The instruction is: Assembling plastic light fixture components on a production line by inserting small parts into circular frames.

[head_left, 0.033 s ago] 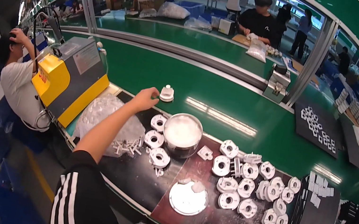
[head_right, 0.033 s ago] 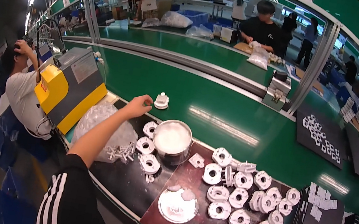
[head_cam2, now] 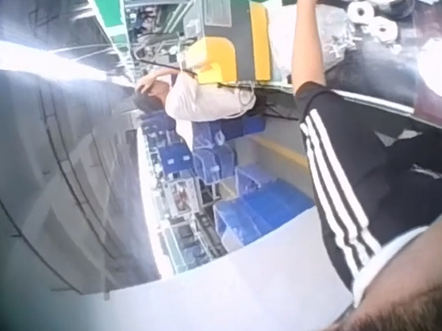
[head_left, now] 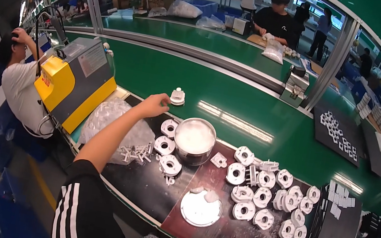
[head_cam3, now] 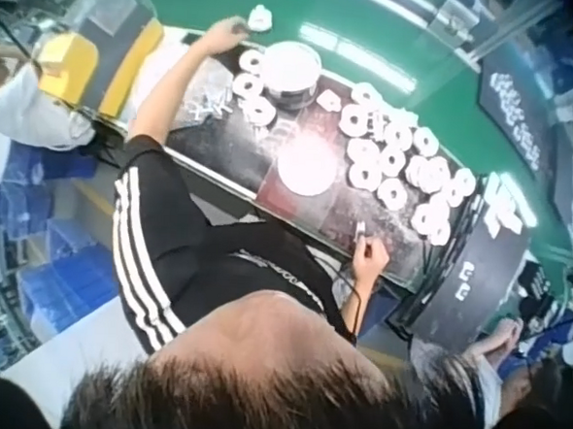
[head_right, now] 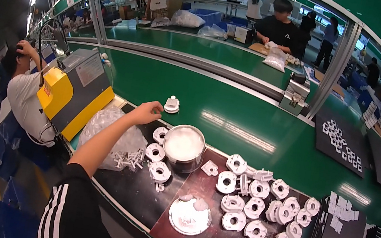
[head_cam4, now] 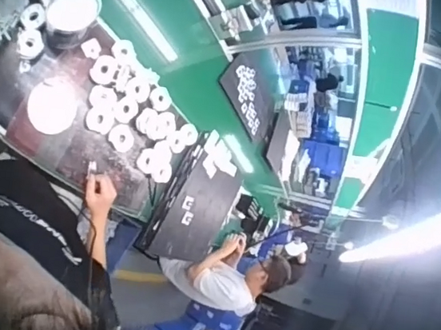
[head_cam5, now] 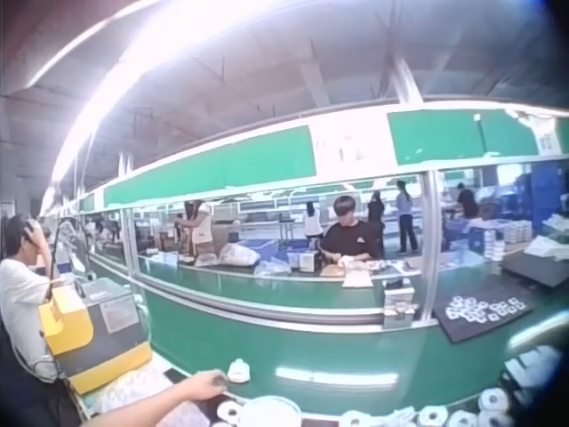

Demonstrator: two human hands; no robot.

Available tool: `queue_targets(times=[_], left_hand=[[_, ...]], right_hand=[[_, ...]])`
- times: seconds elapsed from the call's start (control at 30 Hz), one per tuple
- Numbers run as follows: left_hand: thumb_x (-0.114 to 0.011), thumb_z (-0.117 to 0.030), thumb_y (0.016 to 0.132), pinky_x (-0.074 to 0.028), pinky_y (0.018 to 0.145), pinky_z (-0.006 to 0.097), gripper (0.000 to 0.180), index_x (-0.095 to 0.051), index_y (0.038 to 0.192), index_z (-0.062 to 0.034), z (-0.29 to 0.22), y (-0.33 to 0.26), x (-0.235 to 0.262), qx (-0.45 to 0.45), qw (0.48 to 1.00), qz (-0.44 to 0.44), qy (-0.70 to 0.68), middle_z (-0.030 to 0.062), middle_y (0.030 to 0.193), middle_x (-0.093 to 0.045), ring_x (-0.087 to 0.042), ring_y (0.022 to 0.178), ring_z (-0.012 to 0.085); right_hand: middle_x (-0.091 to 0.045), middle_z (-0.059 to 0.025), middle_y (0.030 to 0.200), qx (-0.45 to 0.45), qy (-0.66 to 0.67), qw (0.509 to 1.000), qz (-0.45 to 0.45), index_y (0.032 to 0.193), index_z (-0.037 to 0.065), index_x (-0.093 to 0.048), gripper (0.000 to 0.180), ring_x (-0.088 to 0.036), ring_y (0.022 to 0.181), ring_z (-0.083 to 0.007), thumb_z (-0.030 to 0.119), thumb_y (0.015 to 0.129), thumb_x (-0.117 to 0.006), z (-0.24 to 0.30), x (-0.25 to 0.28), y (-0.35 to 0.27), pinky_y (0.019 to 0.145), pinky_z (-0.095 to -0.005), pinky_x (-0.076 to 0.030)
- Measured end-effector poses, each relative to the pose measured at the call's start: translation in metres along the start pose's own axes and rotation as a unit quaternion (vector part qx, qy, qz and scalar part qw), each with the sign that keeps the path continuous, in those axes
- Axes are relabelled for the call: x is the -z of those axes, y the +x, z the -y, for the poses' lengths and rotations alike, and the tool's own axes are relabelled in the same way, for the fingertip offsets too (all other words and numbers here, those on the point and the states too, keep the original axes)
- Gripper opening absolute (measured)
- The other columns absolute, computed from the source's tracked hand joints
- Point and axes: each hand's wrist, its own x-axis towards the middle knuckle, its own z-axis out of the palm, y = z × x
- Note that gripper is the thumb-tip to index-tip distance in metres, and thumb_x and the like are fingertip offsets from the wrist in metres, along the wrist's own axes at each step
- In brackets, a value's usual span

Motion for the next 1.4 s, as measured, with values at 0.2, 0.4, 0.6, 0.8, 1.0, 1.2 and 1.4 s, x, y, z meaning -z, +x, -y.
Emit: queue_targets(times=[0.2, 0.4, 0.6, 0.8, 1.0, 1.2, 1.4], left_hand=[[-0.086, -0.020, 0.073, -0.046, 0.114, 0.039, 0.090, -0.048, 0.154, -0.0113, -0.015, -0.055, -0.003, -0.134, 0.964, 0.210, 0.096, 0.0162, 0.147, -0.058, -0.057, 0.133, 0.0286], [-0.090, -0.028, 0.069, -0.052, 0.105, 0.041, 0.076, -0.062, 0.136, -0.0057, -0.045, -0.052, -0.012, -0.090, 0.978, 0.159, 0.096, 0.0181, 0.132, -0.067, -0.064, 0.122, 0.0321], [-0.089, -0.033, 0.069, -0.052, 0.099, 0.044, 0.064, -0.067, 0.119, 0.0004, -0.054, -0.068, 0.014, -0.094, 0.977, 0.031, 0.190, 0.0206, 0.119, -0.071, -0.067, 0.114, 0.0351], [-0.064, -0.023, 0.100, -0.050, 0.095, 0.033, 0.073, -0.031, 0.164, -0.0159, -0.071, -0.136, 0.084, -0.074, 0.985, -0.080, -0.135, 0.0099, 0.140, -0.051, -0.053, 0.109, 0.0177], [-0.074, -0.024, 0.085, -0.053, 0.106, 0.046, 0.076, -0.038, 0.151, -0.0123, -0.154, -0.242, -0.022, -0.152, 0.852, 0.009, -0.501, 0.0193, 0.143, -0.051, -0.056, 0.129, 0.0324], [-0.092, -0.007, 0.066, -0.049, 0.104, 0.042, 0.064, -0.052, 0.115, -0.0096, -0.254, -0.307, -0.172, -0.201, 0.906, 0.118, -0.354, 0.0153, 0.132, -0.057, -0.058, 0.123, 0.0269], [-0.084, -0.005, 0.069, -0.049, 0.101, 0.045, 0.043, -0.056, 0.101, -0.0055, -0.300, -0.310, -0.265, -0.211, 0.920, 0.132, -0.304, 0.0199, 0.126, -0.065, -0.061, 0.119, 0.0398]], right_hand=[[-0.055, -0.0060, 0.064, 0.042, 0.023, 0.998, -0.045, 0.072, 0.001, -0.057, 0.021, -0.046, 0.052, -0.0133, 0.005, 0.084, -0.073, -0.027, -0.010, 0.000, 0.051, -0.0297, -0.033], [-0.060, -0.0095, 0.067, 0.031, 0.044, 0.998, -0.039, 0.075, 0.001, -0.064, 0.015, -0.058, 0.055, -0.0207, 0.005, 0.085, -0.076, -0.024, 0.004, -0.008, 0.053, -0.0319, -0.043], [-0.065, -0.0051, 0.073, 0.001, 0.134, 0.988, -0.078, 0.082, 0.002, -0.069, 0.012, -0.054, 0.057, -0.0126, 0.008, 0.088, -0.078, -0.032, 0.021, -0.030, 0.053, -0.0284, -0.041], [-0.068, -0.0016, 0.075, -0.017, 0.099, 0.966, -0.238, 0.083, 0.003, -0.070, 0.009, -0.055, 0.060, -0.0068, 0.007, 0.090, -0.075, -0.032, 0.096, -0.065, 0.053, -0.0238, -0.040], [-0.065, -0.0043, 0.083, -0.148, -0.061, 0.915, -0.369, 0.101, 0.002, -0.067, 0.014, -0.058, 0.070, -0.0105, 0.011, 0.092, -0.073, -0.086, 0.202, -0.050, 0.065, -0.0275, -0.048], [-0.068, -0.0183, 0.103, -0.146, -0.281, 0.905, -0.285, 0.114, 0.004, -0.070, 0.034, -0.067, 0.098, -0.0366, 0.018, 0.084, -0.078, -0.134, 0.256, -0.005, 0.088, -0.0449, -0.053], [-0.069, -0.0142, 0.091, -0.139, -0.312, 0.905, -0.255, 0.101, 0.001, -0.073, 0.022, -0.068, 0.083, -0.0291, 0.011, 0.082, -0.079, -0.136, 0.262, 0.005, 0.077, -0.0374, -0.054]])
